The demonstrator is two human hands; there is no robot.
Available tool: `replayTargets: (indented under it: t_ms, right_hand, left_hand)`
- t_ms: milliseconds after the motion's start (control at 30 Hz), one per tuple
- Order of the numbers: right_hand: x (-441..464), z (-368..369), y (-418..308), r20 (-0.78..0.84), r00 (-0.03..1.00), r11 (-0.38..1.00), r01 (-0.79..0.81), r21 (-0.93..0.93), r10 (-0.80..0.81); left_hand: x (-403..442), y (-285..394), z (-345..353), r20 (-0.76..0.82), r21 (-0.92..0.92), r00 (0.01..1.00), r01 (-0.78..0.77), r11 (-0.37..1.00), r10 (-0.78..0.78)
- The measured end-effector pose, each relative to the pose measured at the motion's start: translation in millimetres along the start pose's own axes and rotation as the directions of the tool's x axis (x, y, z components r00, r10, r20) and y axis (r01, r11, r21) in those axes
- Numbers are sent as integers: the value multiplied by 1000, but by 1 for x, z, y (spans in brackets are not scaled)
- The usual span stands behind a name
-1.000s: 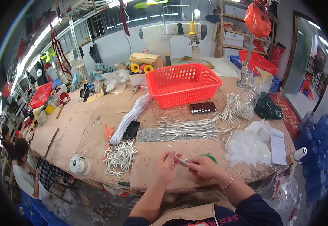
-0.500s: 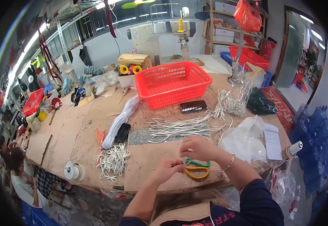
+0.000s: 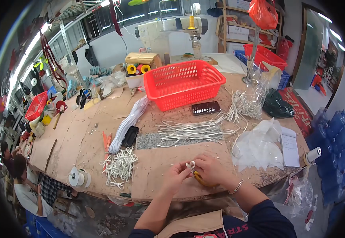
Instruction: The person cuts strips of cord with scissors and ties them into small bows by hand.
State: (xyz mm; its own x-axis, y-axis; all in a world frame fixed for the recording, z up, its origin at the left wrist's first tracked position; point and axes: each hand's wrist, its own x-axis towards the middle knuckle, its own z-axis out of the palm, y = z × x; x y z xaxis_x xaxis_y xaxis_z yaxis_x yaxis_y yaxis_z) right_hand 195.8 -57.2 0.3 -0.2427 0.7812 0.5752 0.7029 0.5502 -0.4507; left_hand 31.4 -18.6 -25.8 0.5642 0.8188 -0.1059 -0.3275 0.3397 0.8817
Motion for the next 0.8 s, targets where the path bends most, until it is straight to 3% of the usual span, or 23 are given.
replayTargets:
  t_ms: [67,133,167,233,267,333,367,433,467,533,667,733,767,800]
  right_hand:
    - [-2,-2,-6,75,994,994,-81,70,75]
    - [-3,-3,-10,222,936,939,-309,153,272]
    - [-4,-3,-12,225,938,941,-302,155,264]
    - [-10,-1,-15,212,881,774,-474,420,424]
    - [-14,1,-12,219,885,779,-466,420,411]
    - [-20,4,-7,96,975,880,-222,419,200]
    - [-21,5,-5,102,974,879,-225,420,201]
    - [-15,3,-7,-17,998,940,63,336,-61]
    - [-13,2,-9,-22,998,941,61,332,-57]
    - [-10,3,-13,-28,997,936,-56,346,70]
    - [-11,11,-18,24,976,902,-210,378,217]
    - [-13,19,-17,128,863,631,-451,632,488]
    - [-13,19,-19,123,861,629,-451,633,494]
    - [-11,16,-21,112,856,671,-470,574,504]
  left_hand:
    - [0,-4,-3,12,68,1000,6,998,-7]
    - [-2,-5,-6,1,126,998,-68,990,68]
    - [-2,-4,-7,-5,126,997,-74,989,75]
    - [-3,0,-12,-59,-145,994,78,986,-87]
    - [-2,0,-18,-68,-149,995,65,987,-76]
    - [-1,-3,-28,133,-354,982,171,919,-132]
    - [-2,-6,-29,130,-359,983,172,917,-133]
    - [-3,-4,-23,139,-320,979,189,928,-152]
    - [-4,-4,-17,146,-317,977,194,929,-154]
    - [-7,-5,-5,-89,-105,995,39,994,-48]
    - [-12,-9,2,-140,-31,988,-71,997,66]
    - [-16,-8,7,-171,291,951,-203,935,259]
    - [-16,-10,9,-165,293,953,-199,935,255]
    - [-16,-13,11,-160,411,913,-285,866,376]
